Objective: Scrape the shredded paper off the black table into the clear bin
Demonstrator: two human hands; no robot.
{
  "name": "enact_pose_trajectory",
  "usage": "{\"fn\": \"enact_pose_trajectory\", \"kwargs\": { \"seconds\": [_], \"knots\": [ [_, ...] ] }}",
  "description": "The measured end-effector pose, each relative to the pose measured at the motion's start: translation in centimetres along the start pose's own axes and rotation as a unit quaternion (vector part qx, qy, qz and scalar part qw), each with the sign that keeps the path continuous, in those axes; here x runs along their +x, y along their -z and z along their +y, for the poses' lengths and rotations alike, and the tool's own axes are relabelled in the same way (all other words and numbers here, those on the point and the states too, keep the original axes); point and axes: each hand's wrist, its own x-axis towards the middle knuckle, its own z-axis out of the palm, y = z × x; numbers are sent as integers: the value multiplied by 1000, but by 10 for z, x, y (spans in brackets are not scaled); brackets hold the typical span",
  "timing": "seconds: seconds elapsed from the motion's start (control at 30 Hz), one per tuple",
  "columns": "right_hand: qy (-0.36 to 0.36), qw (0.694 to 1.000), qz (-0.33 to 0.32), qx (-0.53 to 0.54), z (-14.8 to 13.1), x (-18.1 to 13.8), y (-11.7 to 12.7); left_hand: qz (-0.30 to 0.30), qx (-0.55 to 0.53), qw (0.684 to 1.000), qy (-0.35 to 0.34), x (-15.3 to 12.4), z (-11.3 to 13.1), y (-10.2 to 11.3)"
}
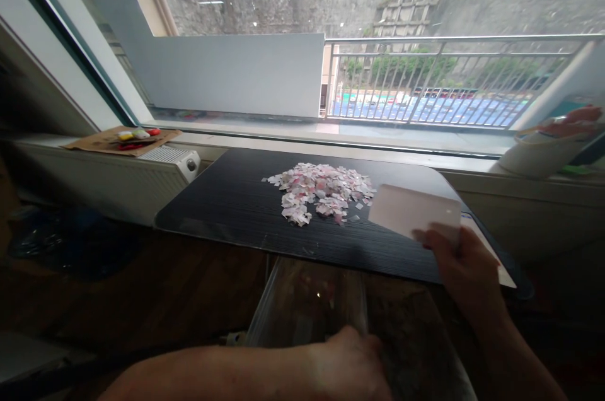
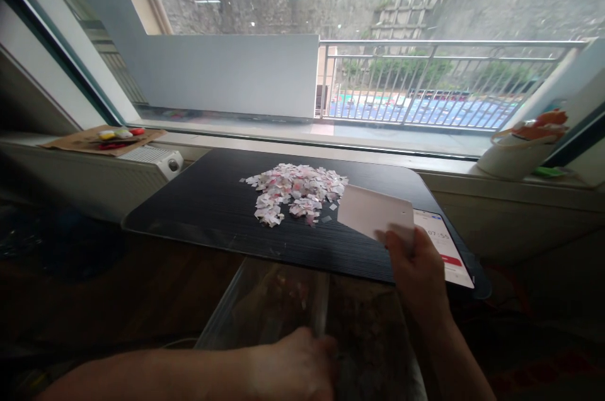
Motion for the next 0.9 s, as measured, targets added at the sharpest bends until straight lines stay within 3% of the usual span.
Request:
{"fn": "enact_pose_trajectory", "kwargs": {
  "seconds": [0.07, 0.2, 0.43, 0.6, 0.83, 0.9],
  "knots": [
    [32, 999, -13, -8, -2, 9, -13, 16, 16, 999, 23, -9, -1, 0],
    [65, 998, -5, 0, -6, 4, -30, -29, 18, 998, 49, -13, -2, 2],
    [24, 997, -66, 42, 6, -39, -8, -15, 29, 999, 14, -4, 3, 11],
    [-9, 997, -37, 60, 2, -41, -13, -18, 34, 999, 23, -1, 5, 14],
    [-13, 990, -121, 72, -10, -54, -10, 25, 7, 1000, 1, -3, 1, 8],
    [-14, 992, -106, 66, -12, -55, -8, 24, 11, 1000, 6, -5, 1, 10]
  ]
}}
